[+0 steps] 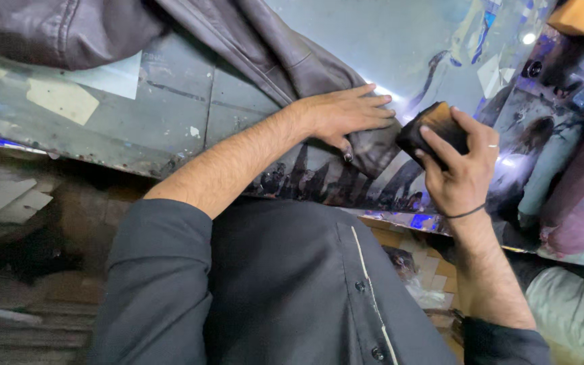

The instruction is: The person works on a brown leather jacket laid on a workshop table, rubbing a sponge applicator along the sleeve and cuff to apply dye or finish. They reposition the jacket, pick up a bottle of dye, apply liquid to the material, and smooth the sleeve with their hands.

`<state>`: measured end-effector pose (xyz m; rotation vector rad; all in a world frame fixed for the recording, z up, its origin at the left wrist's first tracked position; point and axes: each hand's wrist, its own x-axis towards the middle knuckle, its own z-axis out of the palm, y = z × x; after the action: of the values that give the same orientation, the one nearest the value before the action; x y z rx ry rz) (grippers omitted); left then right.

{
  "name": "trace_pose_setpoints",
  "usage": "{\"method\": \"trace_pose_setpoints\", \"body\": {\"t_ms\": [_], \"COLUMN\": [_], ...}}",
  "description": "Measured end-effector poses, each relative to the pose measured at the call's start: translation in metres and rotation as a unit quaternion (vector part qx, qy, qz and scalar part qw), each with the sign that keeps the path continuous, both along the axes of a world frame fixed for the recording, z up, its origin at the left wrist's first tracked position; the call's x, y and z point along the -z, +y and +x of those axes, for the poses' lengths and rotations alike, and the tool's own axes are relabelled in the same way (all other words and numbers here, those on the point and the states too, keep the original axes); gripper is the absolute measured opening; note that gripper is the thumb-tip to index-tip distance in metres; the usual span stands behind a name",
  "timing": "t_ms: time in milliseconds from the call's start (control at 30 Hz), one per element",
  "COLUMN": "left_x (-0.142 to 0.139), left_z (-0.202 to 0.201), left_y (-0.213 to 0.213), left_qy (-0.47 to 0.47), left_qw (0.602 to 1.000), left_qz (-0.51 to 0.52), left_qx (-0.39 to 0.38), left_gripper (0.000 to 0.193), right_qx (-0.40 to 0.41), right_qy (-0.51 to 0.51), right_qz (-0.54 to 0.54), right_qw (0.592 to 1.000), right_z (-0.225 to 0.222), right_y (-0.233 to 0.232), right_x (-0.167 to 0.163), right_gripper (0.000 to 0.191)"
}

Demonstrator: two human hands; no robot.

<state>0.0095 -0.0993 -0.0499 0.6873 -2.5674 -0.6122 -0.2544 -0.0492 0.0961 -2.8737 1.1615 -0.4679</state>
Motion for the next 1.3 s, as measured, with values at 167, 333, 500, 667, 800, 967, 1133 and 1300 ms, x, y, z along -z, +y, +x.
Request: {"method": "trace_pose_setpoints", "body": {"t_ms": [167,333,500,667,800,967,1133,1300], "left_x": [-0.004,-0.014,-0.017,-0.013,-0.013,-0.014,-0.012,-0.007], "left_z": [-0.002,-0.006,-0.005,-0.007,-0.014,-0.015,-0.018,-0.019], "left_y": [0.003,0.001,0.001,-0.003,-0.002,0.006,0.008,0.010], "left_qy": [-0.090,-0.123,-0.134,-0.053,-0.082,-0.153,-0.150,-0.162], "left_qw": [0.994,0.989,0.987,0.998,0.994,0.984,0.983,0.979], "left_qz": [-0.052,-0.064,-0.075,0.007,-0.049,-0.066,-0.058,-0.078], "left_qx": [-0.032,-0.048,-0.039,-0.021,-0.046,-0.069,-0.083,-0.090], "left_gripper": [0.110,0.123,0.122,0.095,0.091,0.110,0.116,0.117], "right_qx": [-0.123,-0.128,-0.057,0.062,0.054,-0.020,-0.119,-0.018], "right_qy": [-0.024,0.136,0.034,-0.121,-0.130,0.010,0.049,-0.005], "right_qz": [0.002,-0.052,-0.106,-0.051,-0.073,0.036,0.091,-0.035], "right_qw": [0.992,0.981,0.992,0.989,0.987,0.999,0.988,0.999], "right_z": [0.020,0.023,0.010,-0.015,-0.018,0.015,0.013,0.025], "right_y": [0.023,0.015,0.012,0.009,0.003,0.035,0.061,0.054], "right_x": [0.004,0.009,0.007,0.000,0.005,0.023,-0.004,0.002], "right_gripper": [0.048,0.047,0.048,0.049,0.046,0.045,0.039,0.039]}}
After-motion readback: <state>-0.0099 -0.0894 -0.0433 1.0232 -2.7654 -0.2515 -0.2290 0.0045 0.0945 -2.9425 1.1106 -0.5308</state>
